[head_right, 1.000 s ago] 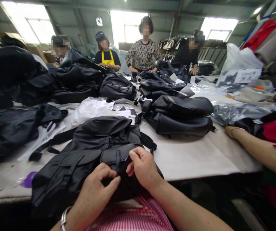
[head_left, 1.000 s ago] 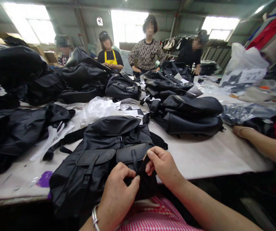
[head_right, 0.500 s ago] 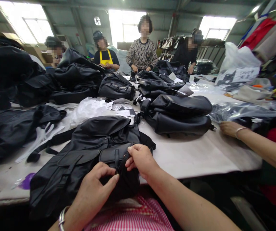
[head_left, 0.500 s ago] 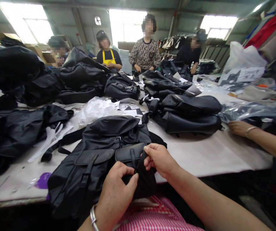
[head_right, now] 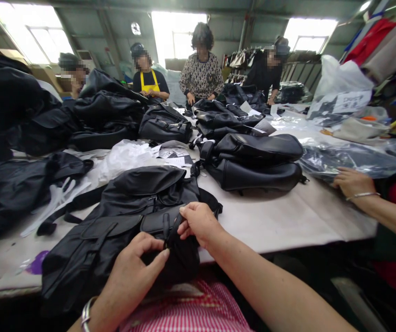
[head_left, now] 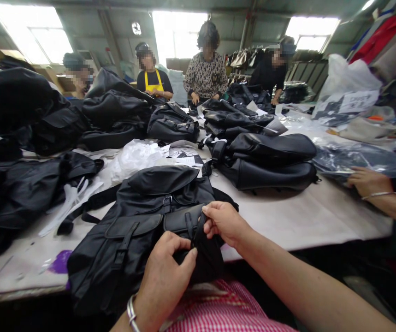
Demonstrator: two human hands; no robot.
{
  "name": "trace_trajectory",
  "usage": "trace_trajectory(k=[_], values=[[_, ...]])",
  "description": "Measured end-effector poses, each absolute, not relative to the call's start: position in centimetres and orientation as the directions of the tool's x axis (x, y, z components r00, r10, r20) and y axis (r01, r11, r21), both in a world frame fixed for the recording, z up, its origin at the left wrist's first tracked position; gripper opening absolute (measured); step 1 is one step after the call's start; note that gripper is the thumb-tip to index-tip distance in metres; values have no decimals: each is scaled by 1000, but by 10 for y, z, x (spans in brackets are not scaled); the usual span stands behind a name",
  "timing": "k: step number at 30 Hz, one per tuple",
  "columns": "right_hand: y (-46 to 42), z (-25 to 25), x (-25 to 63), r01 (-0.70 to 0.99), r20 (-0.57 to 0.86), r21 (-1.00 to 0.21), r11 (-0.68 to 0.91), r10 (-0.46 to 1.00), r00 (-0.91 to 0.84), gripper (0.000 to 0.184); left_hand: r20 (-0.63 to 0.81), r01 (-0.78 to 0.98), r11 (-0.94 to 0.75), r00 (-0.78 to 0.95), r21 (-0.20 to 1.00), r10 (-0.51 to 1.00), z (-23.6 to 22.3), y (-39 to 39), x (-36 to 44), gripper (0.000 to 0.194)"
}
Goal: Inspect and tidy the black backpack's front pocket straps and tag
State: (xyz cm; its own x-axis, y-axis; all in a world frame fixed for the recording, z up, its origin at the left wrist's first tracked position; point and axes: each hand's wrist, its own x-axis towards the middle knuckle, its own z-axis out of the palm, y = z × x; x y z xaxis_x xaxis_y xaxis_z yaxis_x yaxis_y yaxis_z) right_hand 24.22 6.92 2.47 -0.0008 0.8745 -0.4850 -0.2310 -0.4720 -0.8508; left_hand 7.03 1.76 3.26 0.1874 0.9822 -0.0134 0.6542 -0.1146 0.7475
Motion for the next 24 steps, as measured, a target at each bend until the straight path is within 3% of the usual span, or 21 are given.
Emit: trace_trajectory(k=[12,24], values=[[67,24,238,-231,-410,-885,-404,912,-24,17,-37,635,-77,164,769,986,31,19,71,20],[49,23,236,-155,-226,-961,-229,974,-33,31,-10,654,-89,145,751,989,27,18,73,18]])
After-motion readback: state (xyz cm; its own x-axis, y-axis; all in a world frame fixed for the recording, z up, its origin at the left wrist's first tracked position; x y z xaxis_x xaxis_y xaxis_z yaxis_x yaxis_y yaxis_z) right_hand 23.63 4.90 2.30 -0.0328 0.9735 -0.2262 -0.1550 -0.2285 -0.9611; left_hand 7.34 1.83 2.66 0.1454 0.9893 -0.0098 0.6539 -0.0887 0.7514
